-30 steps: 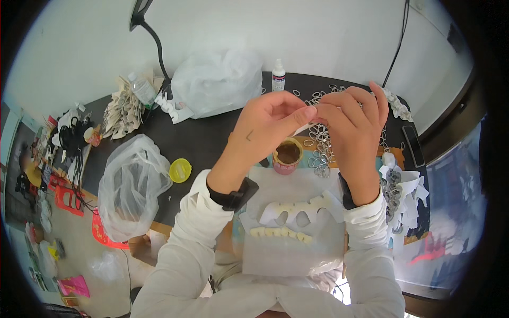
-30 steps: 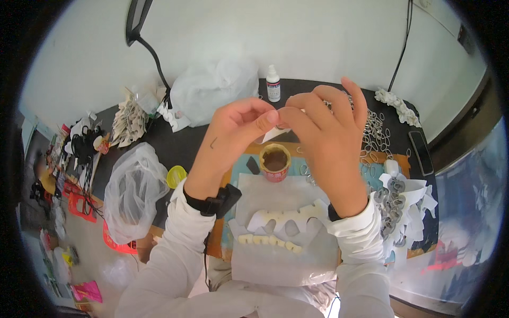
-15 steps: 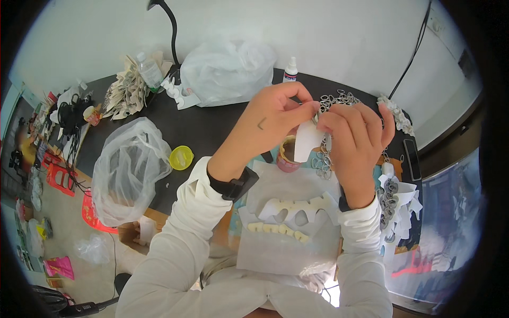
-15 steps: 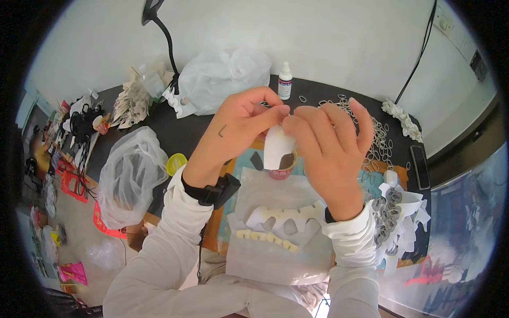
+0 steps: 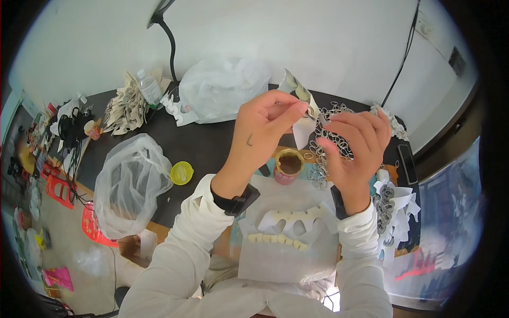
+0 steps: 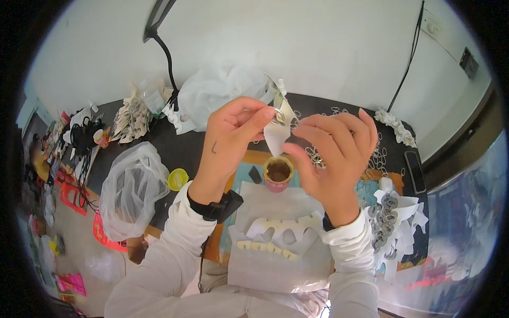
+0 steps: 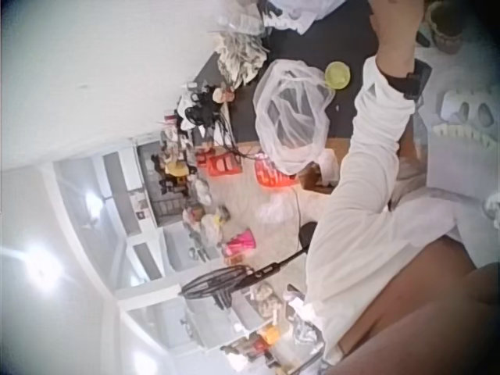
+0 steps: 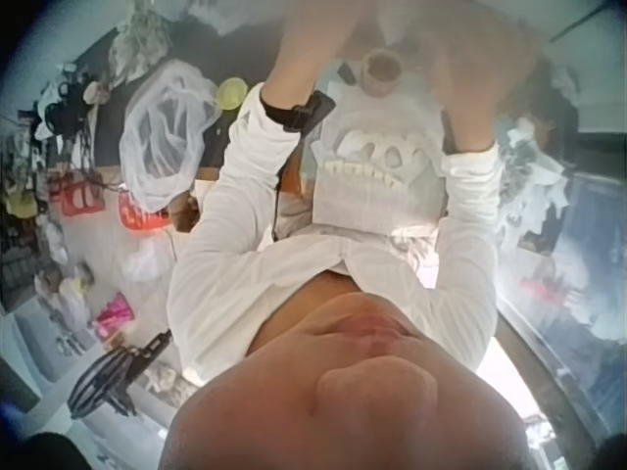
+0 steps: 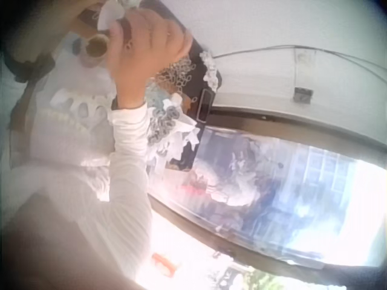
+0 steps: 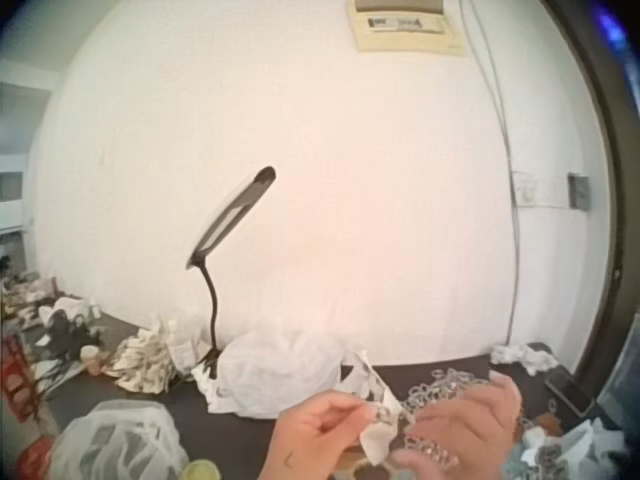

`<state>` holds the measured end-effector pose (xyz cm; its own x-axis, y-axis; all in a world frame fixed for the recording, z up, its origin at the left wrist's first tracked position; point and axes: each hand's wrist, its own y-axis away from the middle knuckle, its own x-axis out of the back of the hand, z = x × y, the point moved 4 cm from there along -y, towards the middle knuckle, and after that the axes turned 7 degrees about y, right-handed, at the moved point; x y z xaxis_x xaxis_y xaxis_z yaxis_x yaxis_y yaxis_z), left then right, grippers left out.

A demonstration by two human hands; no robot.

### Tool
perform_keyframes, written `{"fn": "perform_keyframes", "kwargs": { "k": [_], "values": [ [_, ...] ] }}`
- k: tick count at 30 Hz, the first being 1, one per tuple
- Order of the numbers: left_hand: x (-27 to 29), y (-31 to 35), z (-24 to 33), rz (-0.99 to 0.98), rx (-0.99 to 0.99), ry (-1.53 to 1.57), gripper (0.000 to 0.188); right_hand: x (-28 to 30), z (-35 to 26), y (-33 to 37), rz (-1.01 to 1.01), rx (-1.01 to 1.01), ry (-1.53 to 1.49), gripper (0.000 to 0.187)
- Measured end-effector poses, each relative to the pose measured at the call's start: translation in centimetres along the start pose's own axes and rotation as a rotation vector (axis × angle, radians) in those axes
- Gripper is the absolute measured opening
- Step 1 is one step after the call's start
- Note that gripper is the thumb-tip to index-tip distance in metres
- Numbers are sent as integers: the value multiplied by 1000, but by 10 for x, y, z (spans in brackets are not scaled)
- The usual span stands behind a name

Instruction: Applying glue to shoe components using a brush and assembling parts.

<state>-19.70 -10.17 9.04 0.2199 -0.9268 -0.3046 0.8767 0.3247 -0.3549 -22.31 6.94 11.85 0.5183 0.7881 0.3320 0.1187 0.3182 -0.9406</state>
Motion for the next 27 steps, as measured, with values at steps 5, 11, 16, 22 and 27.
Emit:
{"fn": "perform_keyframes", "kwargs": {
  "k": [5, 11, 16, 22, 27],
  "values": [
    [-9, 3, -3, -26, 25, -19, 18, -9, 1, 8, 78, 11, -36, 28],
    [-13, 2, -14, -70, 1, -25, 18, -17, 9, 9, 68, 40, 50, 30],
    [-21, 8, -20, -73, 223, 75, 19, -17, 9, 13, 121, 58, 176, 28],
    [-24, 9, -21, -88, 277, 176, 19, -17, 9, 18, 165, 96, 291, 26],
    [-15, 7, -11, -111, 235, 160, 18, -20, 5, 13, 93, -60, 16, 24]
  ]
}}
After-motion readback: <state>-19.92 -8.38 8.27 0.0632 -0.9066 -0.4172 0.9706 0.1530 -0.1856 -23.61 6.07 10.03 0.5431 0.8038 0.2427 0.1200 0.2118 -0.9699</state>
